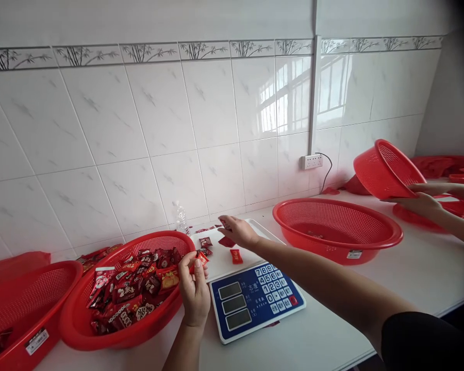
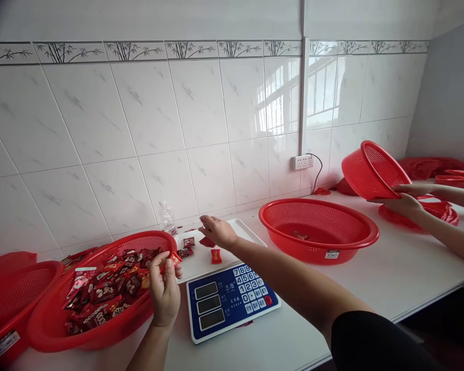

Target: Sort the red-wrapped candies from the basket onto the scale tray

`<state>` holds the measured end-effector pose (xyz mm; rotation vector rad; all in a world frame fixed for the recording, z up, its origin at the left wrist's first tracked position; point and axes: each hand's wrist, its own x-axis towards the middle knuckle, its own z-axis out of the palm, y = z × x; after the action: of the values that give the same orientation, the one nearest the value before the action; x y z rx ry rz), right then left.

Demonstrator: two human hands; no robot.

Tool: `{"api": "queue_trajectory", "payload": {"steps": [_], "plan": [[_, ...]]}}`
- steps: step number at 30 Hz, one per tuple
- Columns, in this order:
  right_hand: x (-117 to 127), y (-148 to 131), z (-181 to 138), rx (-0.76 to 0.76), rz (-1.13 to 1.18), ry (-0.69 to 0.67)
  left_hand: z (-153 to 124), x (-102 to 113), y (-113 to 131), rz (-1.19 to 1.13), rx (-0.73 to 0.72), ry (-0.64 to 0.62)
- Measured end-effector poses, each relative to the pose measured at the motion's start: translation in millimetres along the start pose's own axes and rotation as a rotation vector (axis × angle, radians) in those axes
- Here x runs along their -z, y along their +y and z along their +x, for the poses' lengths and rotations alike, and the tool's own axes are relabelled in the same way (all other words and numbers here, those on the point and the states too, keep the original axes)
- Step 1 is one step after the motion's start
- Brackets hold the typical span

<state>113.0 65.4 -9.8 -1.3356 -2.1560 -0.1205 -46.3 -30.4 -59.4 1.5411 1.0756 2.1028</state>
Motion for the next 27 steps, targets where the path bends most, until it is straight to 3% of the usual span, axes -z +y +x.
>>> {"api": "queue_trajectory", "payload": {"steps": [5, 10, 15, 18, 22, 27], "plan": [[29.4, 24.3, 5.9, -0.126, -0.037, 0.109, 0.1, 0.0, 0.9, -0.004, 0.004, -0.004], [77.9, 74.3, -9.0, -0.316, -0.160, 0.169, -1.0, 0.3, 0.1, -0.004, 0.007, -0.025], [126.4, 133.9, -43.7, -0.546, -0.276, 0.109, -1.6, 1.0, -0.6, -0.004, -0.001, -0.025], [132.6, 152.6, -59.7, -0.622, -0.303, 0.016, -1.7, 1.0, -0.7, -0.009, 0.000, -0.005], [105.4, 132.0, -60.6, -0.476, -0.243, -0.143, -1.6, 1.4, -0.1, -0.023, -0.021, 0.025], [49.3, 53.3, -46.9, -0.091, -0.036, -0.440, -1.3, 2.0, 1.8, -0.033, -0.033, 0.038]]}}
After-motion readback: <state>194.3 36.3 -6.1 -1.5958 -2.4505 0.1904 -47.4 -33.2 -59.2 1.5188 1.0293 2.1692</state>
